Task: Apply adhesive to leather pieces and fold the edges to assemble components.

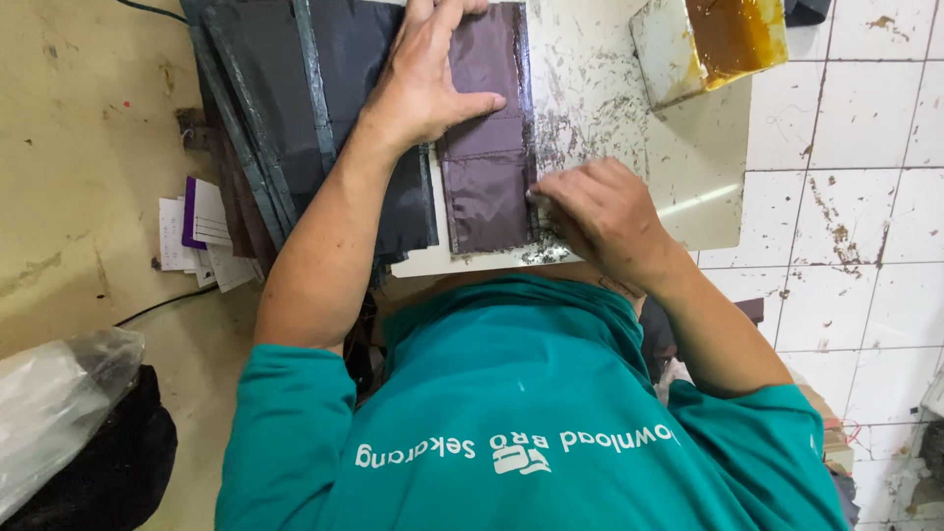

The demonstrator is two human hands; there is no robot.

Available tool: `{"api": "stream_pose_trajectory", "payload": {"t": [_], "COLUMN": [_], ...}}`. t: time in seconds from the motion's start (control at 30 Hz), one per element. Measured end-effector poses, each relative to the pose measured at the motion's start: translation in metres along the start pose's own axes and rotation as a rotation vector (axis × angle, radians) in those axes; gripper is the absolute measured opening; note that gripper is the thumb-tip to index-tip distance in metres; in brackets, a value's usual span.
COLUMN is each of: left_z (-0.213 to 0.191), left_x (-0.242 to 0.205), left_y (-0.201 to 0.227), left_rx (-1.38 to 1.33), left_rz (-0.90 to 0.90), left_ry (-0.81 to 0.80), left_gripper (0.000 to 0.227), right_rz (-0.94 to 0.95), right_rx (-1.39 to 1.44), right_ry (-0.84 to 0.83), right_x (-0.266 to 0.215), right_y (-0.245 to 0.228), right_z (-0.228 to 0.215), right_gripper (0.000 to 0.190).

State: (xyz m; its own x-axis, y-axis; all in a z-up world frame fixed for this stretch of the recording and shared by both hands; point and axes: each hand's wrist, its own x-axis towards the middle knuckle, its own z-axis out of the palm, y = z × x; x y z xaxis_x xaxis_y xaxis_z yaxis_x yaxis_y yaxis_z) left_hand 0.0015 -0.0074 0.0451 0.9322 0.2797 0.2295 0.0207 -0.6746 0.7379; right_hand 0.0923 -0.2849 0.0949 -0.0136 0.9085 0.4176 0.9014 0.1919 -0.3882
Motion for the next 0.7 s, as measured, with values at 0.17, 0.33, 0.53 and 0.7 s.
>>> {"api": "stream_pose_trajectory", "payload": {"t": [0.17,0.33,0.53,0.7], "left_z": [0.009,0.006,-0.006,-0.007], "left_x": [-0.003,-0.003,0.002,0.005], "left_y": [-0.014,-0.01,0.011,0.006], "left_rx": [0.114,0.121,0.009,0.005], "left_rz": [-0.039,-0.018,-0.025,0.066], "left_ry": [-0.01,0.001,-0.01,0.036], "left_gripper": [0.104,0.103,0.088,0.081], "right_rz": [-0.042,-0.023,0.23,0.527], "right_rx": [0.014,0.073,0.193,0.232], "right_ry": [-0.076,-0.113,0.168,0.534], "right_x": [-0.015,-0.023,-0.024,-0.033], "right_y": [-0.021,-0.03,-0.015,0.016], "right_z": [-0.006,-0.014,-0.037,-0.014], "right_gripper": [0.025,0.016,0.013,0.014]}}
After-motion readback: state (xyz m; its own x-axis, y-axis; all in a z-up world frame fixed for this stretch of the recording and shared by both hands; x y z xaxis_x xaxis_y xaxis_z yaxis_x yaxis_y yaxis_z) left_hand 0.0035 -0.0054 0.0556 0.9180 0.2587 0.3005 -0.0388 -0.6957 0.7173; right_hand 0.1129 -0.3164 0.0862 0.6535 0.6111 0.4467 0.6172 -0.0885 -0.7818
